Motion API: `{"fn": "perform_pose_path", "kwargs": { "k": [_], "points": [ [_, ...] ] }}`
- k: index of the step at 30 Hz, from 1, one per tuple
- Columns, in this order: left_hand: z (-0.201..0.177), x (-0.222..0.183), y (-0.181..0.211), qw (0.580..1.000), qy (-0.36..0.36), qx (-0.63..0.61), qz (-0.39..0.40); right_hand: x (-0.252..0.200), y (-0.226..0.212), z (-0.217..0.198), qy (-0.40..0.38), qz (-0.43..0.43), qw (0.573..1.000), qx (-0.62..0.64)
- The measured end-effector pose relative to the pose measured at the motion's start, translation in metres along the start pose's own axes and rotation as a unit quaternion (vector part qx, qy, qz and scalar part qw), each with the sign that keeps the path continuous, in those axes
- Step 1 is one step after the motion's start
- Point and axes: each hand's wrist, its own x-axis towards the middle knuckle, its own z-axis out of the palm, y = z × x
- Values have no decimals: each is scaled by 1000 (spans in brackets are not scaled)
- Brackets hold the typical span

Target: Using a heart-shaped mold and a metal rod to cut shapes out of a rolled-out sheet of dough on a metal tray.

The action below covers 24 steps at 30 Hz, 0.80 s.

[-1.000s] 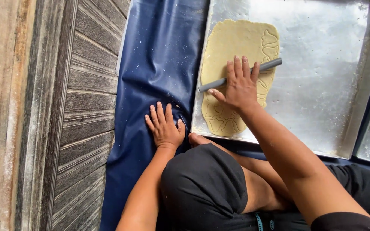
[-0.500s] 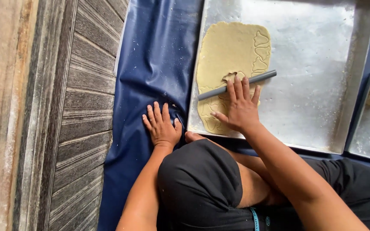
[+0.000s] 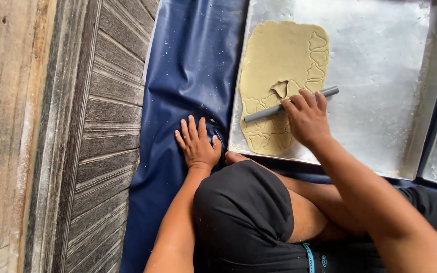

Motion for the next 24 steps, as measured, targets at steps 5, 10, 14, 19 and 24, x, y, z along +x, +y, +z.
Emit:
{"fn": "perform_pose_path", "kwargs": {
  "k": [5, 10, 14, 19, 24],
  "points": [
    [-1, 4, 1, 1000, 4, -3, 1, 28, 18, -17, 27, -125, 991, -38],
    [-3, 2, 0, 1000, 9, -5, 4, 25, 11, -15, -13, -60, 998, 32],
    [1, -3, 0, 1000, 14, -1, 5, 3, 1, -18, -30, -68, 996, 59],
    [-1, 0, 1, 1000, 13, -2, 7, 0, 12, 8, 40, -44, 997, 54],
    [-2, -1, 1, 1000, 18, 1, 7, 34, -3, 11, 103, 1, 995, 18]
  ]
}}
